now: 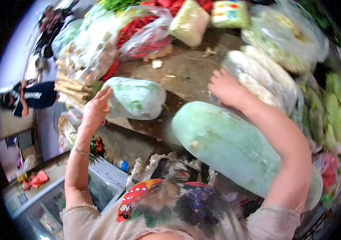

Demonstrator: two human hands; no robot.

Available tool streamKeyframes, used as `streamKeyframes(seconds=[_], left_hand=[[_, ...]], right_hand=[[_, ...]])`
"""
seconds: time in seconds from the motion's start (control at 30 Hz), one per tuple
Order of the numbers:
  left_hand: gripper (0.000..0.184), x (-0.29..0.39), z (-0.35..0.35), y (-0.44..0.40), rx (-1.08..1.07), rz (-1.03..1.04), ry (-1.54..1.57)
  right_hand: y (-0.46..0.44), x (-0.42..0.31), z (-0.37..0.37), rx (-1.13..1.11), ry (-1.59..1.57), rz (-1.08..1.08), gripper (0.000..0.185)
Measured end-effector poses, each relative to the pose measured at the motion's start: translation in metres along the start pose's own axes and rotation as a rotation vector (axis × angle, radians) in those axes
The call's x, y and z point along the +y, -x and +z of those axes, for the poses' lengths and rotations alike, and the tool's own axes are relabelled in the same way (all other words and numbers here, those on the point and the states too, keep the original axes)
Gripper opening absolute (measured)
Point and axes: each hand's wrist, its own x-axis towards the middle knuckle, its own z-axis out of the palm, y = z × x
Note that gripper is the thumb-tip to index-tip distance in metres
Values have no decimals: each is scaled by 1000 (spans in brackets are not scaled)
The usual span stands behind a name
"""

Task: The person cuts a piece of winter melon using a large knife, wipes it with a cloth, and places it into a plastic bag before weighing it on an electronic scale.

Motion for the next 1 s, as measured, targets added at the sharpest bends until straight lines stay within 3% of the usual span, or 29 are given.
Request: streamKeyframes(seconds=[0.03,0.27,0.43,0.5,0.63,0.7,0.87,0.93,1.0], left_hand=[[67,-2,2,0,-5,9,-28],[63,5,-7,2,2,10,-9],[66,5,-7,-1,-32,-45,-10],[69,4,-7,-1,-34,-30,5],[74,1,-5,-1,-39,-27,-15],[51,-2,-4,1,12,44,-74],[51,-3,-4,0,39,60,-45],[72,-2,-6,0,-26,-2,21],[70,-4,-4,1,-5,20,22]], right_hand=[[-3,1,6,1,18,9,42],[-12,8,13,-50,-48,25,47],[-26,9,0,-377,-252,217,35],[-25,10,0,-371,-281,240,31],[-30,20,-3,-244,-474,328,21],[-29,30,-19,-187,-483,408,21],[-22,53,-86,139,-868,537,13],[-25,45,-123,351,-1010,456,12],[-26,28,-166,438,-1053,415,8]])
